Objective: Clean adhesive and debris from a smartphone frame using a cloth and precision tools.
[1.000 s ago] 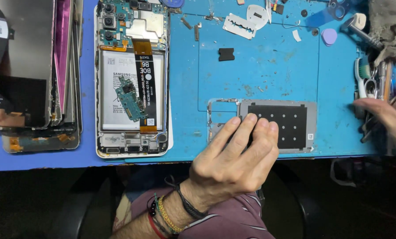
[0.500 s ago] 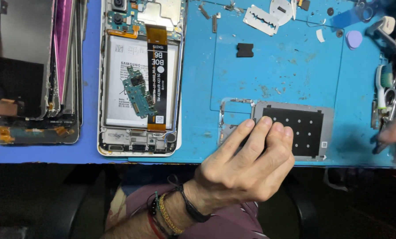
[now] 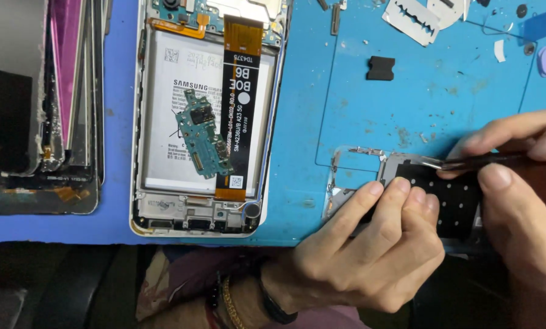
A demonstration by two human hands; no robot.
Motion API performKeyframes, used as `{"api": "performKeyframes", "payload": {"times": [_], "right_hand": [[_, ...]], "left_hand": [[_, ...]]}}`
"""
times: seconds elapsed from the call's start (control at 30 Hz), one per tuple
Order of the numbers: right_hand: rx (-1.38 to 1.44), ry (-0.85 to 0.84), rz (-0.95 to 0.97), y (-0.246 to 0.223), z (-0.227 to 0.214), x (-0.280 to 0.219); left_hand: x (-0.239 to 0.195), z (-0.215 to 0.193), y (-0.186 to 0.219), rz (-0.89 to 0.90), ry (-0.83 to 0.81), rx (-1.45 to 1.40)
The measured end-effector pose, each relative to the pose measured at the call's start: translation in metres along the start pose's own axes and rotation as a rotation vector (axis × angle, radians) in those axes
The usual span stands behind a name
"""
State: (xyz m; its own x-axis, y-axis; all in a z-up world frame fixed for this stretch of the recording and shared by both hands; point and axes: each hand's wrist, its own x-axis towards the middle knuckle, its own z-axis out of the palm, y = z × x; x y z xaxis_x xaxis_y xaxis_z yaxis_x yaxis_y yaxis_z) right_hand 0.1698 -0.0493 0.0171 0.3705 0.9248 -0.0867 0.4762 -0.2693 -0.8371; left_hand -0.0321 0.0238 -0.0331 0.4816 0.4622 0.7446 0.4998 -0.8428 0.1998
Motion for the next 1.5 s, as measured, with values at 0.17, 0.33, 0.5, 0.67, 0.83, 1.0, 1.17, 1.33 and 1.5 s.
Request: {"api": "performKeyframes", "payload": {"times": [0.17,0.33,0.5,0.67,0.83,1.0,1.17,1.33,1.5], "right_hand": [[-0.047,-0.009,0.122,0.014,-0.003,0.0],[-0.077,-0.009,-0.039,0.028,-0.005,-0.012],[-0.119,0.016,-0.051,0.02,0.003,-0.015],[-0.15,-0.004,-0.039,0.016,0.003,-0.012],[-0.144,0.026,-0.051,0.012,0.008,-0.017],[-0.164,0.026,-0.115,0.018,0.006,-0.02],[-0.201,0.002,-0.091,0.013,0.005,-0.018],[-0.108,-0.039,-0.233,0.041,-0.008,-0.019],[-0.097,-0.066,-0.243,0.041,-0.009,-0.019]], "left_hand": [[-0.003,0.002,-0.002,0.0,-0.008,-0.011],[-0.005,0.004,-0.001,0.0,-0.009,-0.006],[-0.005,0.003,-0.001,-0.008,-0.005,-0.025],[-0.006,0.004,0.001,-0.023,0.007,-0.014],[-0.006,0.002,0.0,-0.021,0.001,-0.03],[-0.006,0.001,0.001,-0.024,-0.013,-0.036],[-0.006,0.001,0.002,-0.028,-0.011,-0.05],[-0.005,0.002,0.002,-0.031,0.008,-0.047],[-0.005,0.0,0.003,-0.037,-0.002,-0.043]]}}
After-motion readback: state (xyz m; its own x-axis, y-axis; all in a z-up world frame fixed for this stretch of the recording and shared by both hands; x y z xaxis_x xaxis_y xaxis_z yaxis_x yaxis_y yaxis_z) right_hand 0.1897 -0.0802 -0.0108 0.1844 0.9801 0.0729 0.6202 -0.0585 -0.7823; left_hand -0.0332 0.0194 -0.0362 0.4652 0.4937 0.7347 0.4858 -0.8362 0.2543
